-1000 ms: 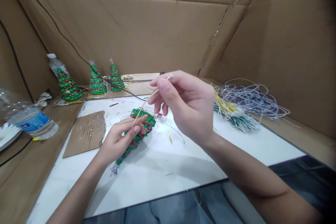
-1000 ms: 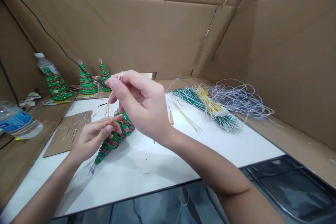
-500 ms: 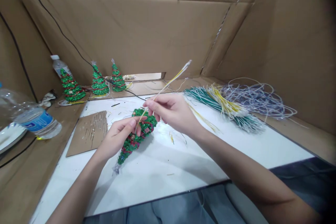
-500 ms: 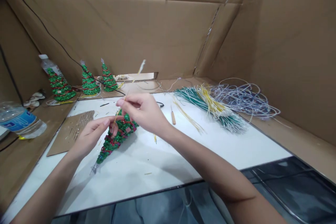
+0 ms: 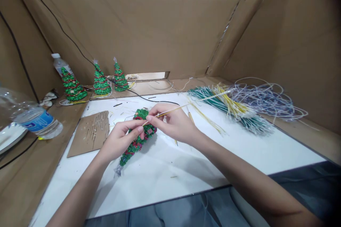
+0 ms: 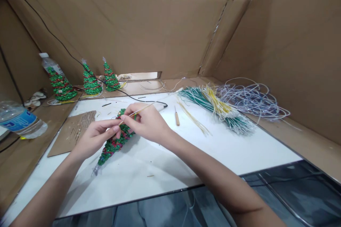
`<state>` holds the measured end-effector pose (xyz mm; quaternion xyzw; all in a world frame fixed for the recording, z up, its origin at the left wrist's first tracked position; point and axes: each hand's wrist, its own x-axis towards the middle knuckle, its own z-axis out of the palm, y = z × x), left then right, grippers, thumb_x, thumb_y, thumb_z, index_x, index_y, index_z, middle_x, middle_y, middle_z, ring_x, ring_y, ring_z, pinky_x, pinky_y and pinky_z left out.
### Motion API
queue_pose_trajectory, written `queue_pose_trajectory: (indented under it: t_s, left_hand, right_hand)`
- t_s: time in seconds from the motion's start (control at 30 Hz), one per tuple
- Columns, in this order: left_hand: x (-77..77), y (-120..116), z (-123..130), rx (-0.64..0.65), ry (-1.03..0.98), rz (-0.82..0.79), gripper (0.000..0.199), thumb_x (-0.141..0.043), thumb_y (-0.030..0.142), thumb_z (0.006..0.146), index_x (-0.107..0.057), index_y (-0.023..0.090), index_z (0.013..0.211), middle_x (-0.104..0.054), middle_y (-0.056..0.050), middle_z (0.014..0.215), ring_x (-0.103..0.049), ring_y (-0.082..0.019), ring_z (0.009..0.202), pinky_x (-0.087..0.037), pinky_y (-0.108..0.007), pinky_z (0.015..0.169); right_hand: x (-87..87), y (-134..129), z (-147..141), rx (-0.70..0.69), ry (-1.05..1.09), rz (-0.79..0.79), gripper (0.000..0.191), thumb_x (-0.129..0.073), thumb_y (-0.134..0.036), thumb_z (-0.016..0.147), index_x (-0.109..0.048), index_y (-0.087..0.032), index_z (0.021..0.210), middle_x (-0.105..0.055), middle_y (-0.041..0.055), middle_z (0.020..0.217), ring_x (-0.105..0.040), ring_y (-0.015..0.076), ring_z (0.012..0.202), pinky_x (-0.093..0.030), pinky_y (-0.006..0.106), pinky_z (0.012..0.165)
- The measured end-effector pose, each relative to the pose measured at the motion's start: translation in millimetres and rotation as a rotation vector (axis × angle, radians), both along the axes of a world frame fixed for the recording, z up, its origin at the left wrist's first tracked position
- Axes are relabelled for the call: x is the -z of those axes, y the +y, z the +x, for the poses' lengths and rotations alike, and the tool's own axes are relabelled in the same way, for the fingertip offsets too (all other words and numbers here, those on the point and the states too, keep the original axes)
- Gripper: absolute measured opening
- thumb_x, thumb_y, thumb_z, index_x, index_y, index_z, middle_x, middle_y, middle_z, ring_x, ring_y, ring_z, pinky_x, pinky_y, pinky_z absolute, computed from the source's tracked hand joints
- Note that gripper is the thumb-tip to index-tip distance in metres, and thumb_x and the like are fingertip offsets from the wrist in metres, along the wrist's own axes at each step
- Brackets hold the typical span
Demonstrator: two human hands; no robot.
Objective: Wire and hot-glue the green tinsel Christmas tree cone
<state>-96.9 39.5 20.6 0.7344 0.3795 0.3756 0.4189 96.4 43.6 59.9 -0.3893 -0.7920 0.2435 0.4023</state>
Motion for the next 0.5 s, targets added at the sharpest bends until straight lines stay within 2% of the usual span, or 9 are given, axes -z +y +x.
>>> queue_pose_trajectory:
  t_s: [0.1,0.17,0.33,0.5]
  left_hand:
    - [0.8,0,1,-0.011,-0.055,-0.025,0.037,-0.057,0.041,0.087,-0.065,0.017,0.115,-0.067,-0.002,0.068,-0.054,-0.015,0.059,-0.042,-0.026,0.059]
    - [1.3,1,1,-0.041,-0.087,-0.036,0.041,-0.057,0.041,0.087,-0.060,0.017,0.120,-0.069,-0.003,0.072,-0.057,-0.015,0.061,-0.043,-0.026,0.059]
    - [2.6,6,-1,-0.271,-0.120,0.097,0.027,-0.056,0.036,0.087,-0.065,0.017,0.104,-0.071,-0.006,0.089,-0.063,-0.019,0.085,-0.046,-0.029,0.079]
    - [1.3,7,-2,-0.368,-0.078,0.165,0.022,-0.057,0.034,0.085,-0.069,0.018,0.093,-0.072,-0.004,0.087,-0.063,-0.019,0.083,-0.047,-0.030,0.077]
  right_hand:
    - [6.4,2,2,0.037,-0.136,0.163,0.024,-0.057,-0.028,0.086,-0.059,-0.016,0.065,-0.054,0.0000,0.066,-0.049,0.0104,0.061,-0.037,0.024,0.056]
    - [8.9,1,5,0.040,-0.131,0.223,0.027,-0.055,-0.028,0.088,-0.058,-0.016,0.064,-0.052,0.0011,0.071,-0.049,0.0103,0.063,-0.037,0.023,0.057]
    - [13.4,-9,11,0.120,-0.143,0.421,0.023,-0.052,-0.023,0.089,-0.057,-0.015,0.068,-0.051,0.0055,0.095,-0.046,0.0060,0.059,-0.038,0.023,0.056]
    - [21.5,-15,14,0.154,-0.229,0.582,0.018,-0.051,-0.020,0.089,-0.057,-0.016,0.073,-0.053,0.0059,0.095,-0.041,0.0047,0.053,-0.035,0.023,0.050]
